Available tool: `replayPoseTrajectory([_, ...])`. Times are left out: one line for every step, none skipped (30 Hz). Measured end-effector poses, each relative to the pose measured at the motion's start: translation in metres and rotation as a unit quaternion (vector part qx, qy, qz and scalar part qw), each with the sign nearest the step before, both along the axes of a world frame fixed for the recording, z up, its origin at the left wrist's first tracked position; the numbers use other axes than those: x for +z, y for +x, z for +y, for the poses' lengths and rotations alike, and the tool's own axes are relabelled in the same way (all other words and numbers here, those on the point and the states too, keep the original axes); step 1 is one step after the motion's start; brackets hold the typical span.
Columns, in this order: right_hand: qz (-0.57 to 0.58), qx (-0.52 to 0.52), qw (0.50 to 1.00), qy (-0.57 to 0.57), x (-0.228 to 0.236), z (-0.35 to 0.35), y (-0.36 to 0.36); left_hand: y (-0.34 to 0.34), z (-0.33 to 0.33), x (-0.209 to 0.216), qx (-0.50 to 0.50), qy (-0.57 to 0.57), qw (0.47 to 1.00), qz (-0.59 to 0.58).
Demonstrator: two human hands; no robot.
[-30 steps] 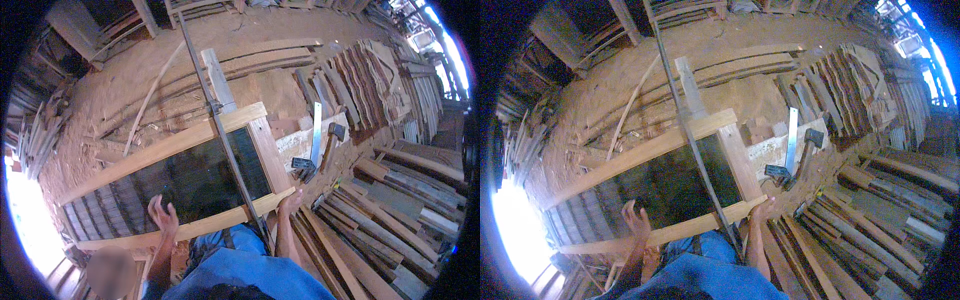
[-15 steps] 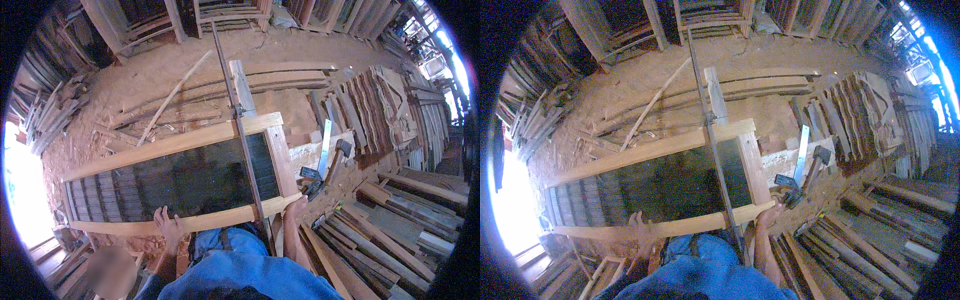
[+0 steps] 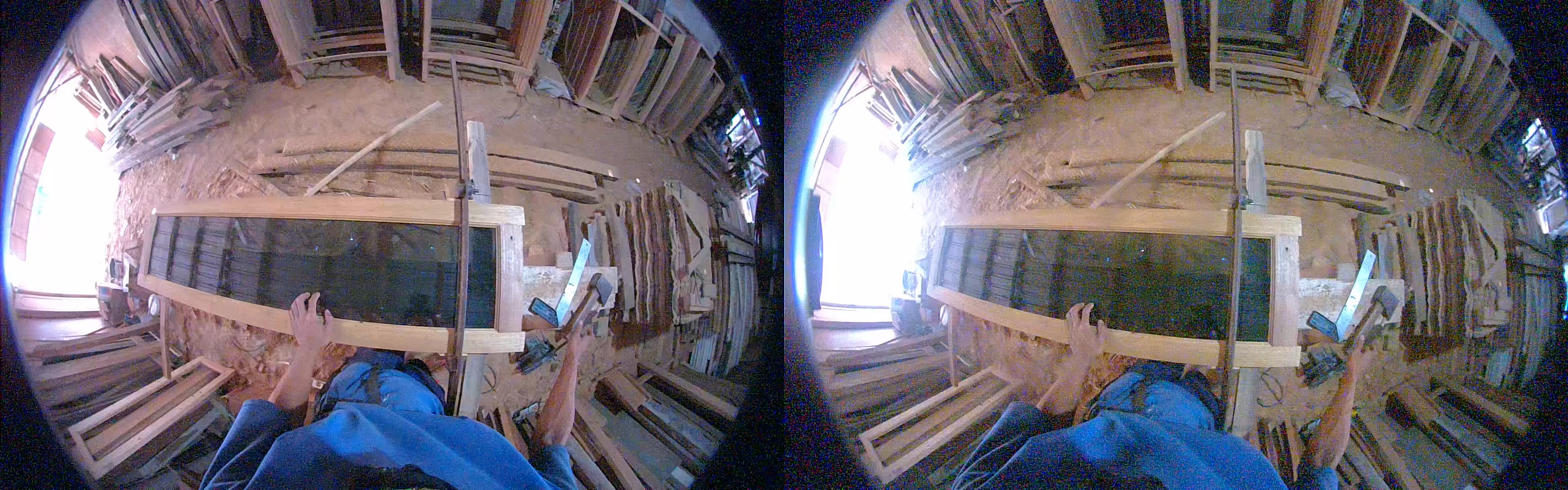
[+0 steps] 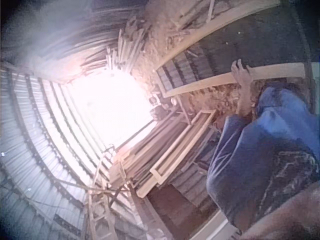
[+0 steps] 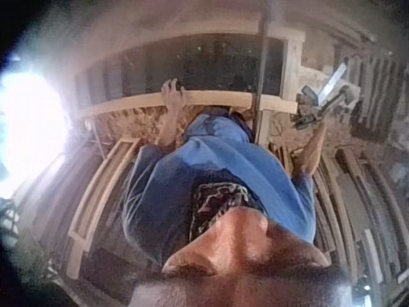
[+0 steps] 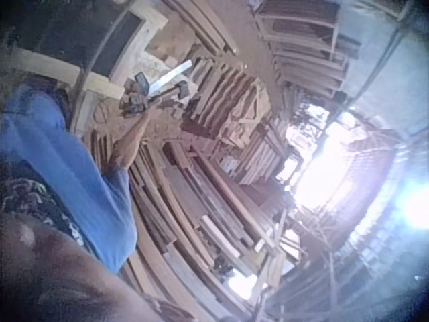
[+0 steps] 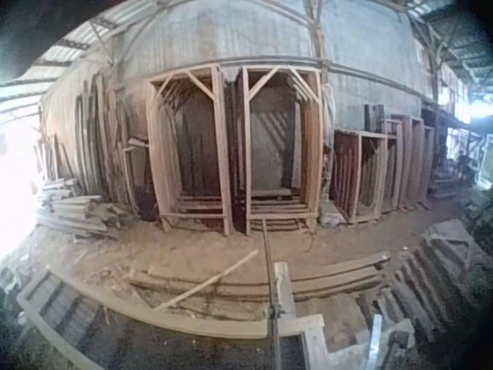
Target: The person repeatedly measures a wooden frame with a metal square and a tape measure in a workshop. They adjust the frame's position and re-measure multiple times without completing a cut or assembly.
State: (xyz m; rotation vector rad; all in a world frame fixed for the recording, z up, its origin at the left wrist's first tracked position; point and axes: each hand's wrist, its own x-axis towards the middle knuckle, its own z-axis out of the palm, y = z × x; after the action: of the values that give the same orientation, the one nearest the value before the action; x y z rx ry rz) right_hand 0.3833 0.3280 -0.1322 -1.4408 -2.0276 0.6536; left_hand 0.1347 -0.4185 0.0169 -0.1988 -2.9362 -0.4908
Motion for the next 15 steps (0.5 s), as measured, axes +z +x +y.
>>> replayPoseTrajectory([0.001,0.048,0.997,-0.054,-0.003,0.008,-0.003,0.000,0.001,0.000,0.003,-0.001,1.000,0.003])
replayPoseTrajectory([-0.017,0.068,0.988,-0.140,-0.008,0.014,-0.008,0.000,0.001,-0.002,0.009,-0.005,1.000,0.007])
replayPoseTrajectory([-0.025,0.040,0.983,-0.176,-0.012,0.014,-0.009,0.001,0.002,-0.004,0.013,-0.006,1.000,0.008])
replayPoseTrajectory([-0.050,0.076,0.974,-0.206,-0.014,0.018,-0.013,0.001,0.001,-0.008,0.017,-0.009,1.000,0.011])
replayPoseTrajectory([-0.069,0.063,0.978,-0.187,-0.017,0.018,-0.013,0.001,0.001,-0.013,0.025,-0.017,1.000,0.008])
replayPoseTrajectory([-0.105,0.068,0.982,-0.141,-0.013,0.024,-0.011,0.002,-0.001,-0.018,0.006,-0.006,0.999,0.036])
replayPoseTrajectory([-0.168,0.059,0.976,-0.123,-0.013,0.031,-0.017,0.004,-0.004,-0.024,0.008,0.019,0.999,0.036])
replayPoseTrajectory([-0.177,0.104,0.963,-0.172,-0.004,0.043,-0.014,0.006,-0.008,-0.029,0.014,0.042,0.998,0.041])
replayPoseTrajectory([-0.147,0.091,0.966,-0.192,0.005,0.055,-0.015,0.007,-0.014,-0.035,0.022,0.059,0.997,0.044])
replayPoseTrajectory([-0.131,0.102,0.957,-0.239,0.016,0.066,-0.016,0.018,-0.026,-0.036,0.067,0.045,0.995,0.059])
replayPoseTrajectory([-0.102,0.117,0.943,-0.296,0.029,0.075,-0.021,0.020,-0.037,-0.038,0.110,0.029,0.990,0.079])
replayPoseTrajectory([-0.057,0.128,0.927,-0.347,0.046,0.080,-0.024,0.021,-0.048,-0.041,0.180,0.016,0.981,0.064])
replayPoseTrajectory([0.005,0.141,0.908,-0.394,0.065,0.078,-0.029,0.020,-0.062,-0.041,0.283,-0.069,0.957,-0.011])
replayPoseTrajectory([0.051,0.117,0.902,-0.412,0.085,0.069,-0.033,0.016,-0.077,-0.040,0.401,-0.149,0.896,-0.121])
replayPoseTrajectory([0.133,0.138,0.898,-0.396,0.097,0.039,-0.036,0.012,-0.089,-0.040,0.478,-0.198,0.829,-0.213])
